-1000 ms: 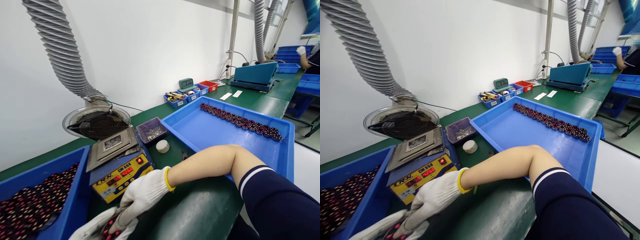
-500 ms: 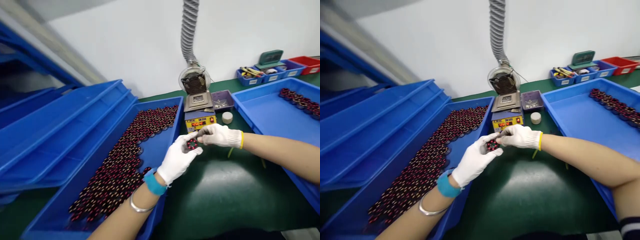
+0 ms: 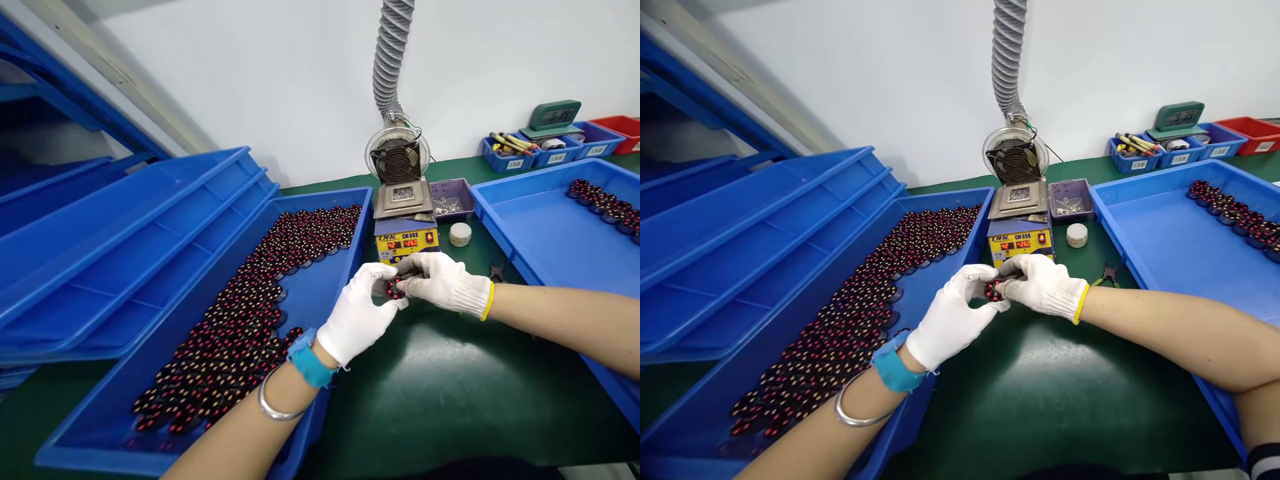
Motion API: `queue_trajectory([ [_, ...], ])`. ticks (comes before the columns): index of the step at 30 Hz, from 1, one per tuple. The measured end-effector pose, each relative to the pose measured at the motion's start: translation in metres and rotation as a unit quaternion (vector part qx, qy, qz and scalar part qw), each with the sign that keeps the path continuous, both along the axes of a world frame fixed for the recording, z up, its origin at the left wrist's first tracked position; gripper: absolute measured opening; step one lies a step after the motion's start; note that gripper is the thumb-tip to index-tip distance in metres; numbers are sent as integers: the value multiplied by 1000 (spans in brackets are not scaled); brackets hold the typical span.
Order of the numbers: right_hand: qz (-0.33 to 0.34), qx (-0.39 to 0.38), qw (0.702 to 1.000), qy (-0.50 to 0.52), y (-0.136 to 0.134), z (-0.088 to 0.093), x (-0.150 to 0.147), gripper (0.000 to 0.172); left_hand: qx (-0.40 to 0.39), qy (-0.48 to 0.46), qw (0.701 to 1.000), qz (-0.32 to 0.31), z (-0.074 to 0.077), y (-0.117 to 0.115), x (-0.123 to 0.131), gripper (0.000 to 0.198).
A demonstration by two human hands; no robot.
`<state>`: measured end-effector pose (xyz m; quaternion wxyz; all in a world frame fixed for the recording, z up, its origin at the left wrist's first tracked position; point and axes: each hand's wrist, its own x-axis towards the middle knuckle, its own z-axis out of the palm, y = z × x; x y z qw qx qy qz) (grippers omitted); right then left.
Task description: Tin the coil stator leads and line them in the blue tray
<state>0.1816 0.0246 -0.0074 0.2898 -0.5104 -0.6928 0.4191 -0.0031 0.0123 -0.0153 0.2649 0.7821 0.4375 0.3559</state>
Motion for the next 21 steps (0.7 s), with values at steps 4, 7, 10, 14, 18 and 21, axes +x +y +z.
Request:
queue_trajectory([
  [4, -14, 41, 995, -84, -3, 18, 8, 20, -40, 5, 999, 8, 1, -1, 0, 40],
  [7, -49, 57, 992, -98, 1, 29, 17, 24, -61, 5, 998, 13, 1, -1, 1, 42],
  [10, -85, 41, 994, -61, 5, 28, 19, 22, -60, 8, 998, 0, 2, -1, 2, 40],
  [14, 8, -6, 999, -37, 5, 12, 13, 30, 1, 31, 999, -24, 3, -3, 4, 37],
  [18, 32, 25, 998, -51, 2, 5, 11, 35, -4, 15, 1000, -2, 4, -5, 6, 47],
  [21, 28, 75, 994, -79, -1, 6, 12, 38, -14, 40, 999, 17, 7, -6, 7, 50],
])
